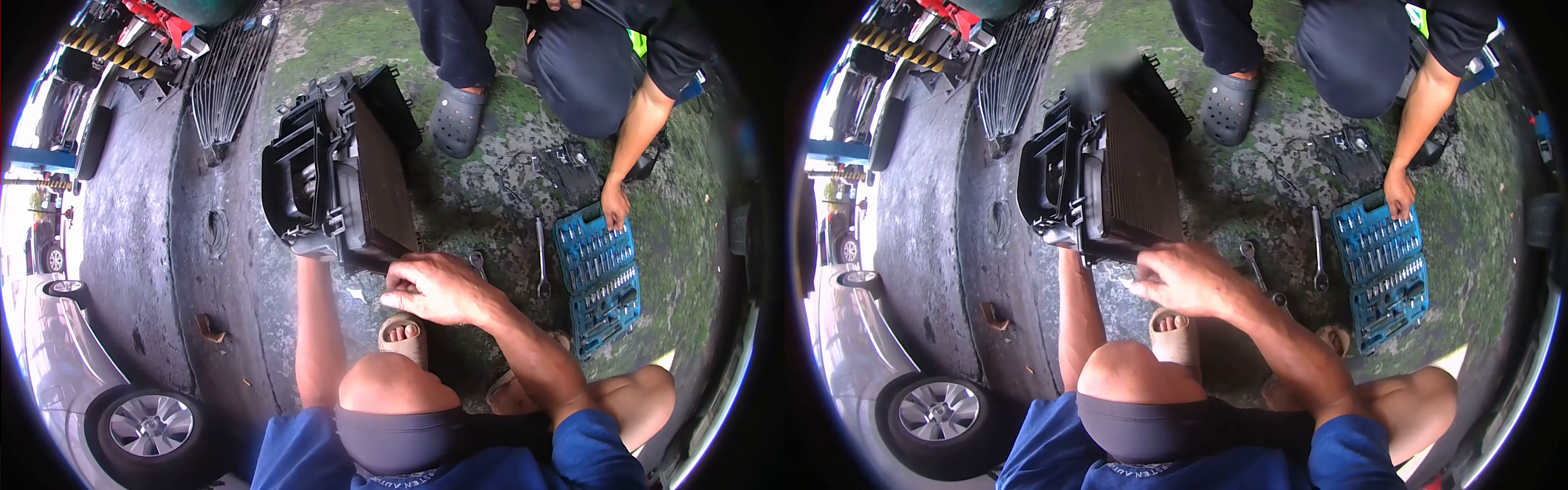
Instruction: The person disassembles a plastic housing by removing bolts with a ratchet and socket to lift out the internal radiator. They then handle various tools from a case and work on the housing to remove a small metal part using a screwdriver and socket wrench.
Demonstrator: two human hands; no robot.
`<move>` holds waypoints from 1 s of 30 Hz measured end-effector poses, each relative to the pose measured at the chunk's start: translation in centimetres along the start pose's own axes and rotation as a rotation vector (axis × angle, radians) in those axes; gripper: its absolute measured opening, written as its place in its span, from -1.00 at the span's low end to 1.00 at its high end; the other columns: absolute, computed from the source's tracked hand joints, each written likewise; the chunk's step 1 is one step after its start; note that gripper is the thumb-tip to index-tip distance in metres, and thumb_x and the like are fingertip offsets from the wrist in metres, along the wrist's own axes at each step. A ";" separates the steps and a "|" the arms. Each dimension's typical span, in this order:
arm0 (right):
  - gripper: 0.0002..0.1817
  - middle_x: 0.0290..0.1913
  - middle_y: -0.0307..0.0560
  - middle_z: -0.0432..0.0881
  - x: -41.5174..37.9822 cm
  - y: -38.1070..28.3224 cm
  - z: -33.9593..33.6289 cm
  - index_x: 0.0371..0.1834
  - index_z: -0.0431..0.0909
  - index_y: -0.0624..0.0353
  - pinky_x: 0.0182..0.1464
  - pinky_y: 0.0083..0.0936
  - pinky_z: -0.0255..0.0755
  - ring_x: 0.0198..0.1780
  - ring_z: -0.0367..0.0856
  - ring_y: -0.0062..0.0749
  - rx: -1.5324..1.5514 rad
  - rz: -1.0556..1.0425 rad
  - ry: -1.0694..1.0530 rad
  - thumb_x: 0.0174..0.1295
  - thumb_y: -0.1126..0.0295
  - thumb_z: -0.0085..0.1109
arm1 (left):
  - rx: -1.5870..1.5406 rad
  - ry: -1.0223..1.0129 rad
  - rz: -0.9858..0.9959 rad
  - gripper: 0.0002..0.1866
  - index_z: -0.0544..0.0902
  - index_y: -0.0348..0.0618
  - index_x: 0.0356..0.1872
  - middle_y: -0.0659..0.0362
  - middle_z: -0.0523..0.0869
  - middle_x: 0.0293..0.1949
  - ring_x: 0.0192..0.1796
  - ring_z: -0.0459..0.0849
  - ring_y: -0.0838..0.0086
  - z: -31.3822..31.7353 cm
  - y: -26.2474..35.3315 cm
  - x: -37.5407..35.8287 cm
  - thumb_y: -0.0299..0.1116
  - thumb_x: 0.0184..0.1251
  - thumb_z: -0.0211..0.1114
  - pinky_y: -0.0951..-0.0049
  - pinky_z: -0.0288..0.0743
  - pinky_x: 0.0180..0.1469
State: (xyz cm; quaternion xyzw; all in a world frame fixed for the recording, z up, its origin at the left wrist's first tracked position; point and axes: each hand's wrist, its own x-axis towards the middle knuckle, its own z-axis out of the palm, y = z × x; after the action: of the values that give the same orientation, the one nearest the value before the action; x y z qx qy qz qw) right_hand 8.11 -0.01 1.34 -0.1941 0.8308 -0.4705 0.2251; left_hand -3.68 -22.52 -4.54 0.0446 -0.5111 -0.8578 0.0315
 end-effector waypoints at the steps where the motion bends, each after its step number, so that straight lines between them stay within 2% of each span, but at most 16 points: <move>1: -0.70 -0.21 -0.02 0.73 -0.3 -0.8 -0.4 -0.16 0.67 0.16 -0.14 -0.24 0.57 -0.20 0.73 -0.11 0.061 -0.047 0.016 0.34 0.14 0.36 | 0.003 0.003 -0.002 -0.38 0.56 -0.33 0.22 0.04 0.69 0.07 0.00 0.72 0.35 0.0 -0.1 0.0 -0.05 0.28 0.34 0.33 0.65 0.06; 5: -0.68 -0.21 0.01 0.70 -2.0 -6.3 -3.1 -0.17 0.65 0.19 -0.15 -0.23 0.57 -0.20 0.70 -0.06 0.249 -0.270 0.064 0.29 0.15 0.42 | 0.014 0.015 -0.010 -0.37 0.55 -0.33 0.22 0.05 0.69 0.07 0.00 0.72 0.35 -0.2 -0.1 0.0 -0.03 0.28 0.33 0.33 0.64 0.07; 7: -0.63 -0.22 0.03 0.67 -2.9 -7.7 -3.2 -0.16 0.62 0.24 -0.19 -0.23 0.57 -0.23 0.67 -0.03 0.408 -0.502 0.128 0.28 0.13 0.44 | 0.018 0.020 -0.008 -0.36 0.55 -0.33 0.22 0.05 0.68 0.07 0.00 0.71 0.35 -0.2 0.0 0.0 -0.02 0.29 0.33 0.33 0.64 0.07; 9: -0.58 -0.22 0.03 0.65 -3.8 -9.4 -3.6 -0.11 0.61 0.31 -0.18 -0.21 0.56 -0.24 0.66 -0.03 0.503 -0.632 0.062 0.30 0.12 0.41 | 0.022 0.026 -0.007 -0.35 0.55 -0.33 0.22 0.05 0.68 0.07 0.00 0.71 0.35 -0.3 -0.1 -0.1 -0.01 0.29 0.33 0.32 0.64 0.07; 10: -0.51 -0.24 0.03 0.63 -4.0 -10.1 -3.7 -0.09 0.60 0.36 -0.19 -0.20 0.56 -0.24 0.67 -0.07 0.526 -0.757 0.095 0.29 0.06 0.41 | 0.027 0.030 -0.006 -0.35 0.55 -0.33 0.22 0.05 0.68 0.07 0.01 0.71 0.35 -0.3 0.0 -0.1 0.00 0.29 0.33 0.32 0.64 0.08; 11: -0.43 -0.34 -0.03 0.52 -4.1 -10.7 -2.2 -0.21 0.55 0.23 -0.23 -0.18 0.51 -0.28 0.60 -0.06 0.576 -0.800 0.212 0.34 -0.17 0.23 | 0.029 0.036 -0.006 -0.35 0.54 -0.33 0.22 0.05 0.68 0.07 0.01 0.71 0.35 -0.3 -0.1 -0.3 0.00 0.29 0.33 0.32 0.64 0.08; 16: -0.55 -0.25 -0.04 0.56 -5.5 -12.2 -2.2 -0.13 0.56 0.20 -0.13 -0.25 0.53 -0.20 0.62 -0.10 0.552 -0.823 0.117 0.38 -0.04 0.20 | 0.034 0.084 -0.019 -0.33 0.54 -0.33 0.23 0.05 0.67 0.07 0.01 0.70 0.36 -0.8 -0.5 -0.8 0.03 0.29 0.33 0.32 0.63 0.08; 30: -0.38 -0.48 -0.21 0.47 -4.1 -12.5 -2.9 -0.43 0.54 0.09 -0.48 -0.36 0.43 -0.43 0.57 -0.26 0.613 -0.917 0.288 0.10 -0.34 0.30 | 0.039 0.125 -0.037 -0.28 0.52 -0.34 0.23 0.07 0.66 0.07 0.02 0.69 0.36 -0.5 -0.8 -2.1 0.12 0.29 0.31 0.32 0.62 0.10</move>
State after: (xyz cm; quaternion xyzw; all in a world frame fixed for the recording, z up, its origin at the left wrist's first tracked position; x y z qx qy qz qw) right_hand 11.30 -1.82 14.28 -0.3944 0.5093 -0.7615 -0.0716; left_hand -1.58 -22.38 -5.41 0.1079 -0.5238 -0.8437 0.0465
